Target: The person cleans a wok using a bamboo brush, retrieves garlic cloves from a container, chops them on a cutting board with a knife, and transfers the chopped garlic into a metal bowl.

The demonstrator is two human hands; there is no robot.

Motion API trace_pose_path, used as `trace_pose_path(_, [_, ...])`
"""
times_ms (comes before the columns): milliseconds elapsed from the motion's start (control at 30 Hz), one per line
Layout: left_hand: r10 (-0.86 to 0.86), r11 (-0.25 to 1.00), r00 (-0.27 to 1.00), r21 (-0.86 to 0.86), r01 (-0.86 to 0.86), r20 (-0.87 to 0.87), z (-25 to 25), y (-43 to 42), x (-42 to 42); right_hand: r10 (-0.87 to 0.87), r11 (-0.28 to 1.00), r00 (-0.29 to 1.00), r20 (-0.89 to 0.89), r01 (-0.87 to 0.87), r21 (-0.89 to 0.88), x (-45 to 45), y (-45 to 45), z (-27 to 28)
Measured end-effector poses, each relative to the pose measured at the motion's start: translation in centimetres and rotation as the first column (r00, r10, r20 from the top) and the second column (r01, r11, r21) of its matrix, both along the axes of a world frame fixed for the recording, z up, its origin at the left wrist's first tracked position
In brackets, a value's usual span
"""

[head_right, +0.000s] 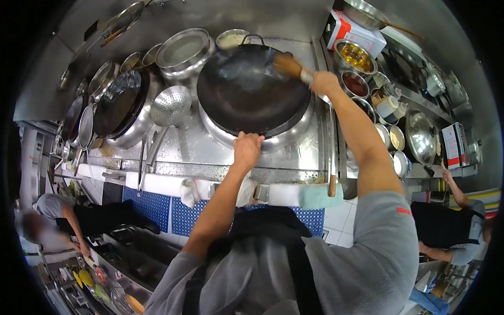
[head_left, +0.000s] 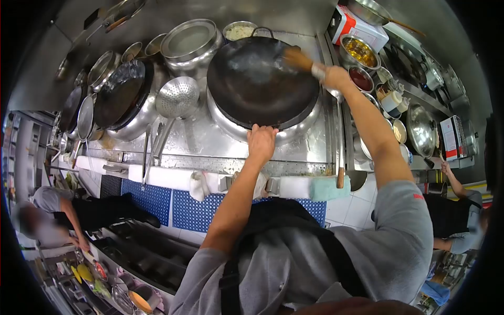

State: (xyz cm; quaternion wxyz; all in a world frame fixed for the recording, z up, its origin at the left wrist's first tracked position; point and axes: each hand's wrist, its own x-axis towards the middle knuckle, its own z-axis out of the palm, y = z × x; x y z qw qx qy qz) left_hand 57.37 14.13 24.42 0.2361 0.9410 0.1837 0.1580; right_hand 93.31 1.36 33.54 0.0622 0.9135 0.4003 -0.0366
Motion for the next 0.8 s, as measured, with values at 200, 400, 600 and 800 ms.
trace_pose_path(200, [0.015, 0.999, 0.999, -0.051, -0.013, 0.031, -0.6, 0.4, 0.2, 0.11, 0.966, 0.983, -0.145, -0.14, -0.217, -12.0, 4.2, -3.5])
trace_pose_path(400, [-0.026, 0.999, 0.995, -0.027, 0.029, 0.099, -1.2, 1.5, 0.4, 0.003, 0.98, 0.957, -0.289, 0.054, 0.19, -5.7, 9.0, -2.8])
trace_pose_path(600, [-0.055, 0.998, 0.998, -0.014, 0.055, -0.009, -0.7, 1.6, 0.4, 0.33, 0.943, 0.424, -0.843, -0.1, 0.319, -17.7, 12.3, -1.3])
trace_pose_path(800, [-0.023, 0.999, 0.991, 0.044, 0.029, -0.131, 1.0, -1.6, 1.4, -0.043, 0.997, 0.971, -0.236, 0.058, 0.059, -4.7, -0.3, 5.0])
